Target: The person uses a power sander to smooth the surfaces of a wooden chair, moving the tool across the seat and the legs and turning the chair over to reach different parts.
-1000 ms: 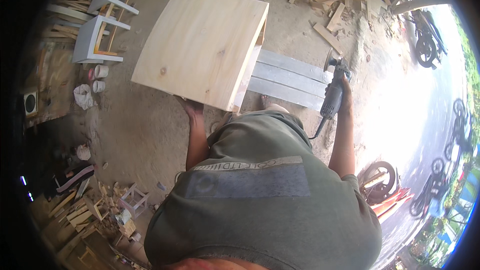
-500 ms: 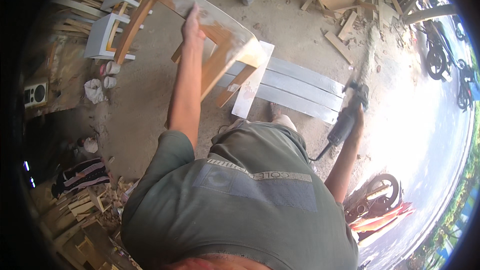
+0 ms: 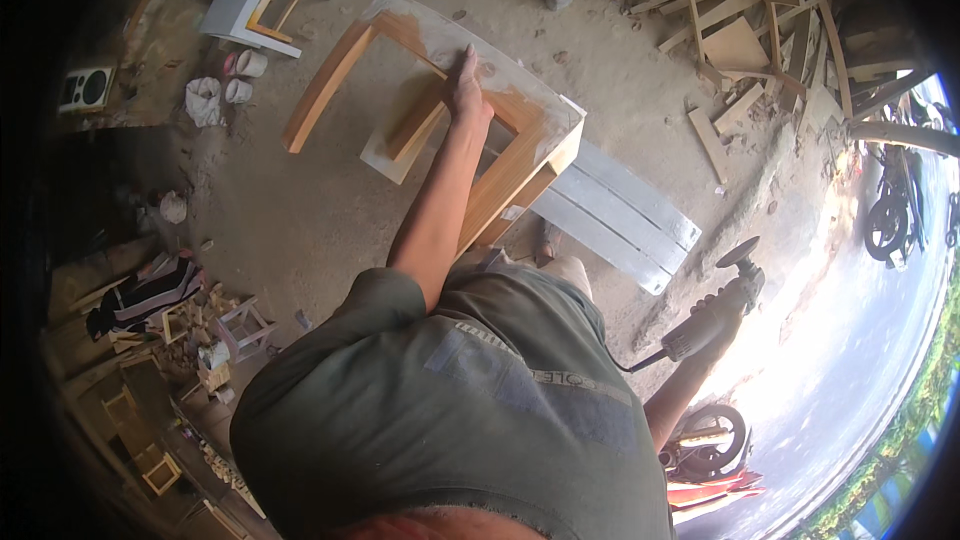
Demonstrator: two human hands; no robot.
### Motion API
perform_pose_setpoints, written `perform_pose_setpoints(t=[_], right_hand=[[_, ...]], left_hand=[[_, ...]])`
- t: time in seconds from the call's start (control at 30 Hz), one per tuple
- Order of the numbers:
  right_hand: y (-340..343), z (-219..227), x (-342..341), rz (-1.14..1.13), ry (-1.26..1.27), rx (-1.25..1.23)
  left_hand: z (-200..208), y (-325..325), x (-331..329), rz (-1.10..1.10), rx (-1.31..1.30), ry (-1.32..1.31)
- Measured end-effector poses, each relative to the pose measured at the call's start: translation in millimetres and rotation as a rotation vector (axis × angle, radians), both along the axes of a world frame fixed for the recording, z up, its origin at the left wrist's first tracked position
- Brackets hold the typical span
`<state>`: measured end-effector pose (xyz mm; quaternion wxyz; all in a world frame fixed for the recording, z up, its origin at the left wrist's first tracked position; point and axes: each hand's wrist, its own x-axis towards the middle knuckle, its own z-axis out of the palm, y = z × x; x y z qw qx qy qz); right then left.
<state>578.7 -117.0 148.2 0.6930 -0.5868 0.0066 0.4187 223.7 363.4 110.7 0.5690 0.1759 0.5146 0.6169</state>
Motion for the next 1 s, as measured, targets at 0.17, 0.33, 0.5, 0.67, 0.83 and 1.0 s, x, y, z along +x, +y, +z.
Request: perform_pose_setpoints(t=[0.17, 0.33, 0.5, 0.67, 0.83, 1.0], right_hand=[[29.7, 0.8, 8.2, 0.094, 0.078, 0.076], [60.5, 11.7, -0.6, 0.116, 0.032, 0.021], [77.1, 22.5, -15.6, 0.183, 0.001, 0.034], [114.6, 49.6, -37.7, 0.285, -0.199, -0.188], [183.4, 79.0, -69.7, 0.515, -0.517, -0.253], [258.8, 86.4, -107.7, 0.735, -0.767, -0.251]], left_hand=[[16.5, 12.4, -12.7, 0.083, 0.013, -0.106], [12.0, 36.9, -18.2, 0.158, -0.016, -0.051], [-16.8, 36.7, -22.0, 0.093, -0.054, -0.063], [-33.5, 40.4, -25.6, -0.014, -0.049, -0.008], [-31.6, 26.9, -47.7, -0.162, -0.186, -0.251], [-9.3, -39.2, -107.6, -0.544, -0.176, 0.358]])
